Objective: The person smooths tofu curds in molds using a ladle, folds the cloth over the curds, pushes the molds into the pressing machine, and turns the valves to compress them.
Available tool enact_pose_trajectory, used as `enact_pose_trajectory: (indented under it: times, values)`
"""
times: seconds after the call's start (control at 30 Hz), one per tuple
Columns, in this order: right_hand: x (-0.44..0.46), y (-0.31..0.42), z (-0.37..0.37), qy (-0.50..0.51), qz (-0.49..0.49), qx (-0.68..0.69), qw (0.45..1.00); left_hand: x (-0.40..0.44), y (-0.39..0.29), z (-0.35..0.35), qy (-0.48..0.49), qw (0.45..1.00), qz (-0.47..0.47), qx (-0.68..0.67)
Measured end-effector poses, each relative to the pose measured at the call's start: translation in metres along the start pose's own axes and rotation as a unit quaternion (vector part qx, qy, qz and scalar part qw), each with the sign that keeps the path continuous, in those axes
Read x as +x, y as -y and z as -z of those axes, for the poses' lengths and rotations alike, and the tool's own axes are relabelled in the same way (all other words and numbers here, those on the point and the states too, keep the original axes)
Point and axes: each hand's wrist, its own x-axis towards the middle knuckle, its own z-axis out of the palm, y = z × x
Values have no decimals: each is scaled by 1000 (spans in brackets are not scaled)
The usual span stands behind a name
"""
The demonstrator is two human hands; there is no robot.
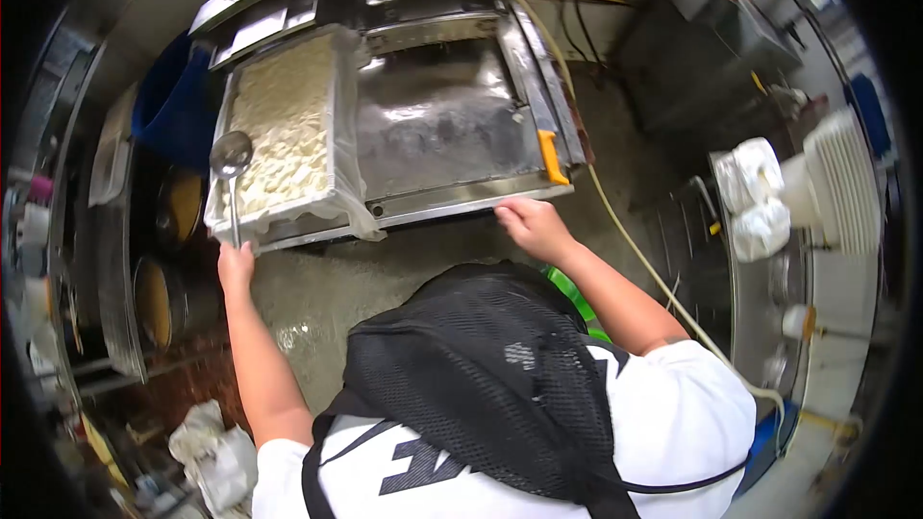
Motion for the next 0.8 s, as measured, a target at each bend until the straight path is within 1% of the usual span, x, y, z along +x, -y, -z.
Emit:
enact_pose_trajectory:
  times: [0.03,0.07,0.13,0.17,0.2,0.27,0.33,0.37,0.4,0.43,0.47,0.5,0.53,0.63,0.67,0.7,0.73,0.77,0.8]
  values:
    - [1,16,-13,-5,18,-10,1000,-9,-3,3,-22,999,-33,-16]
    - [2,29,-28,-16,30,-6,999,-14,2,0,-17,999,-46,-19]
    - [5,51,-59,-8,41,26,999,-12,9,-2,-67,991,-66,-94]
    - [8,65,-72,-14,39,23,999,-16,3,5,-87,987,-74,-114]
    - [12,83,-85,-6,39,42,998,-23,-12,23,-77,983,-74,-150]
    - [22,123,-105,5,38,60,997,-24,-40,35,-108,964,-115,-215]
    - [36,159,-115,57,-68,216,972,-57,-106,80,-45,942,-140,-303]
    - [43,164,-128,36,-45,299,953,-78,-135,94,-7,913,-187,-361]
    - [49,167,-140,8,-22,379,925,-100,-160,104,35,877,-237,-416]
    - [51,174,-143,-16,-33,376,926,-124,-175,108,74,849,-329,-407]
    - [49,183,-141,-55,-42,430,900,-147,-185,113,118,808,-422,-394]
    - [39,189,-133,-100,-46,481,870,-164,-191,128,214,757,-467,-404]
    - [22,190,-122,-168,-116,525,827,-171,-188,119,242,735,-490,-402]
    - [-54,121,-95,-319,-217,563,731,-160,-161,88,258,795,-429,-342]
    - [-90,98,-90,-355,-269,546,709,-153,-148,80,263,817,-398,-324]
    - [-130,66,-93,-373,-323,519,698,-141,-130,63,280,837,-374,-285]
    - [-172,42,-101,-389,-379,462,701,-131,-111,44,291,857,-348,-244]
    - [-218,13,-117,-410,-434,421,683,-127,-92,28,265,851,-396,-223]
    - [-265,-13,-134,-406,-477,402,668,-123,-75,15,235,843,-439,-202]
